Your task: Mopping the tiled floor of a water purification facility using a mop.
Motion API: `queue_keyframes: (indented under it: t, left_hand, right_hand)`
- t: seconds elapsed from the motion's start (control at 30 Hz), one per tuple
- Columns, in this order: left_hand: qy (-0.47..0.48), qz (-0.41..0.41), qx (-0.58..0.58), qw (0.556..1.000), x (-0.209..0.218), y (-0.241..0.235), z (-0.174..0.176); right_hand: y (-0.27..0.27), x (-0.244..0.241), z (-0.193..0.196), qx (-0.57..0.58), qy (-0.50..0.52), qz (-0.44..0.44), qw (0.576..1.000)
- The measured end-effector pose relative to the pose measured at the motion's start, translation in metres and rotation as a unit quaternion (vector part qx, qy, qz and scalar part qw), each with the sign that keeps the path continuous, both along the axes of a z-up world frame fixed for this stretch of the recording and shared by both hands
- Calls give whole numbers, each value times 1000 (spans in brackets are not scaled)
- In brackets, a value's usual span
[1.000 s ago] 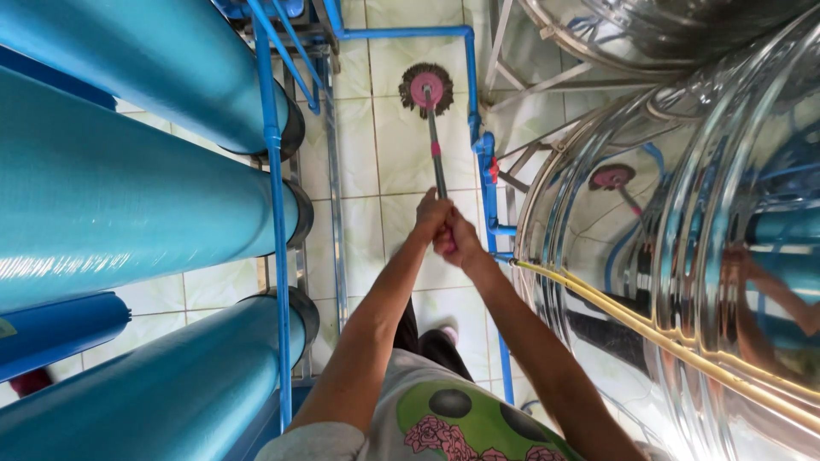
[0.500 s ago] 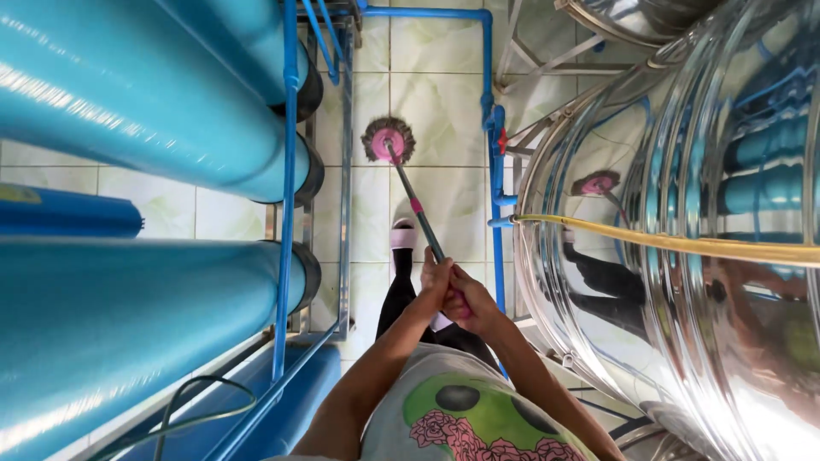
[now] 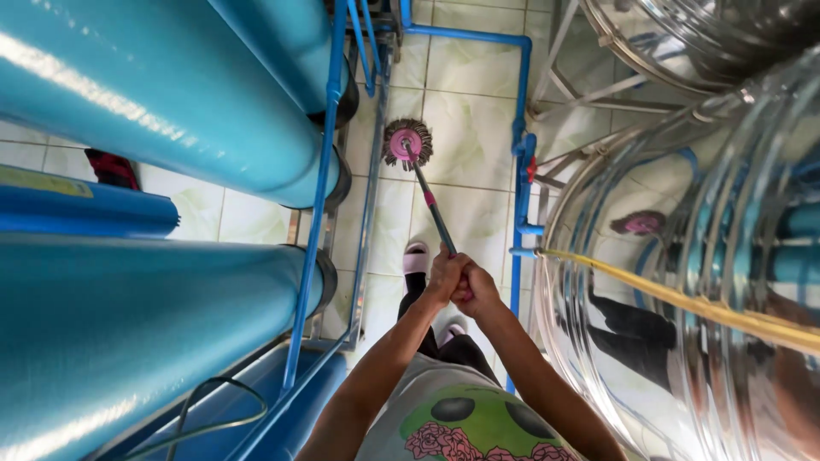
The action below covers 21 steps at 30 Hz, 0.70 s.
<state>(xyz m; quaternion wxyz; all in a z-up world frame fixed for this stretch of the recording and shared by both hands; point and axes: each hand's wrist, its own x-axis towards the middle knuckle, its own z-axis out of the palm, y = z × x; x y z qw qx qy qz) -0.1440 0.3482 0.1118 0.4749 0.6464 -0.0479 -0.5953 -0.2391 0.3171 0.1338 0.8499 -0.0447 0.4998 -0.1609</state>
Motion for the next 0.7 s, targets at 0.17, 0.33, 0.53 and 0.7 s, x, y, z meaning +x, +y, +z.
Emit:
queue_keyframes:
  t: [0.17,0.33,0.53,0.7]
  left_hand:
    - [11,-5,9,1000,61,-71,-21]
    - [-46,-25,43,998,104,-119,-22]
    - [-26,0,22,999,68,-94,-48]
    - [13,60,-30,998,5,-9,-41]
  right_hand:
    - [-68,60,-46,18,-7,-22,1000]
    - [-119,105,-58,35,46,-17,998]
    - [-100,74,-78,28,17,30,999]
    - [-24,29,-4,-12,46,76,996]
